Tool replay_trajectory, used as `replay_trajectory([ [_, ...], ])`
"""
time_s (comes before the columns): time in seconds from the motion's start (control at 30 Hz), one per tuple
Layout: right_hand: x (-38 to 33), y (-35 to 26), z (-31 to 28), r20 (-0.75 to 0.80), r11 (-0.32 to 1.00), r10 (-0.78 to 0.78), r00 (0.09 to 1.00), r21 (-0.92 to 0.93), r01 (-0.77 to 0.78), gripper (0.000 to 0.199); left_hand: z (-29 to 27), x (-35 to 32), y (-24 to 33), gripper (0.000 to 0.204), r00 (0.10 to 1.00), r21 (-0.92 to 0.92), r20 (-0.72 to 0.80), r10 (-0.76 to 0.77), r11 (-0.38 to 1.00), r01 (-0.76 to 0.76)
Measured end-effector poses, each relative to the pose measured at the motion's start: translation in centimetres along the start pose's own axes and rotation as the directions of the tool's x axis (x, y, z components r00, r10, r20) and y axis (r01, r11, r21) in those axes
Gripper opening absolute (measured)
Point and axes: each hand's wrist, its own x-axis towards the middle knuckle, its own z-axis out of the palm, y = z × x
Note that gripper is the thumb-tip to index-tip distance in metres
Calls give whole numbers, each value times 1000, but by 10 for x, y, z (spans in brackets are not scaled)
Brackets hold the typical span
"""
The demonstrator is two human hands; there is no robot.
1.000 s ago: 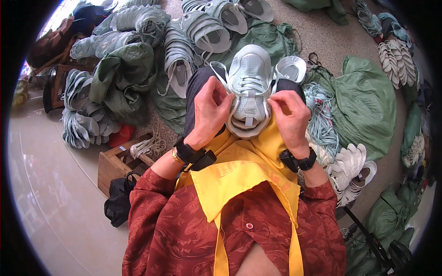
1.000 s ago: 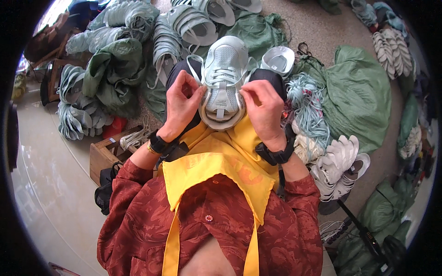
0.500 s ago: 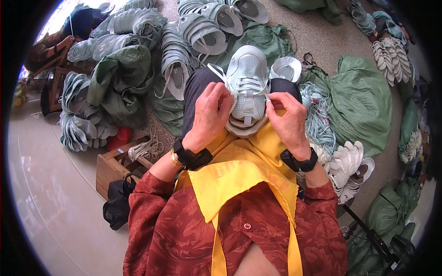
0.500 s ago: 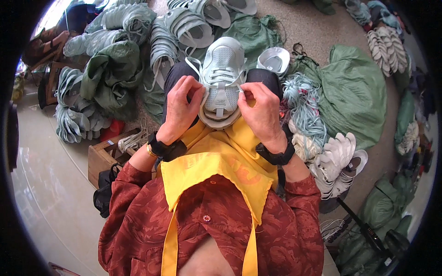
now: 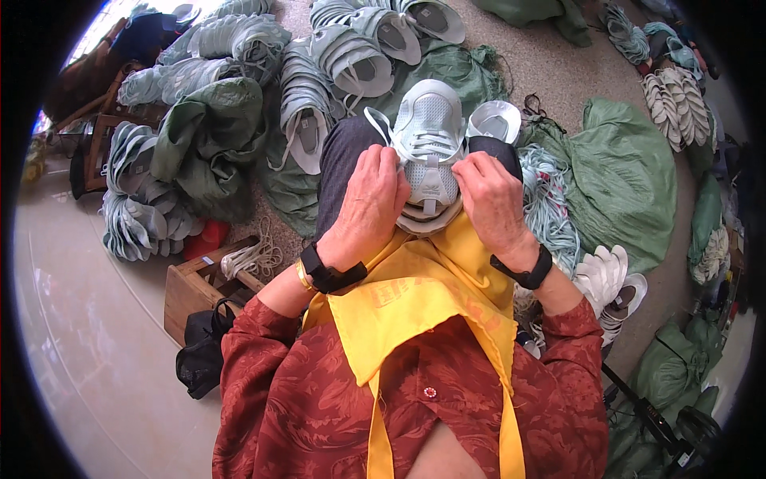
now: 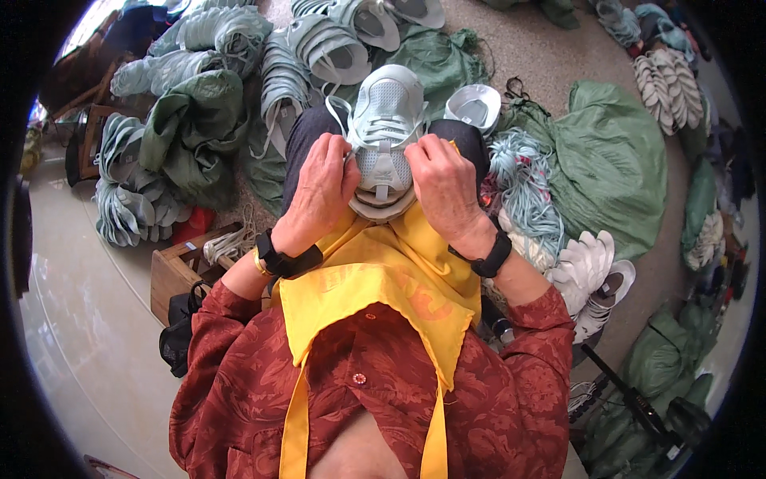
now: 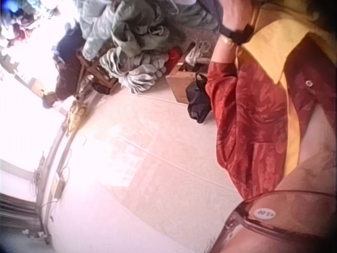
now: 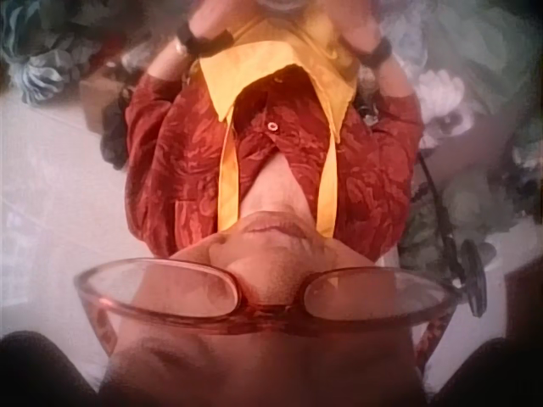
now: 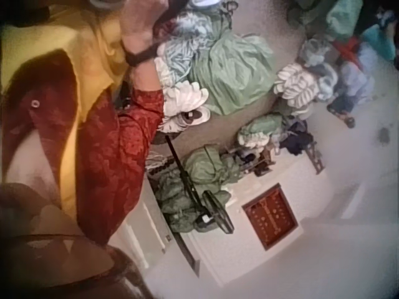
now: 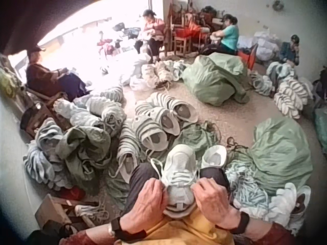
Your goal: The person sits on the floor and laces a white sneaker held on their lap. They repeatedly thread the laces through the eyelets, pull them tight, and adjust the fit, working on one shoe at a time.
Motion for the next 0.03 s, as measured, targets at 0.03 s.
replay_trajectory([
  [0.03, 1, 0, 0, -9, 1000, -7, 1000, -10, 6, 27, -1, 0, 0, 21, 1000, 3, -2, -2, 1000, 2],
])
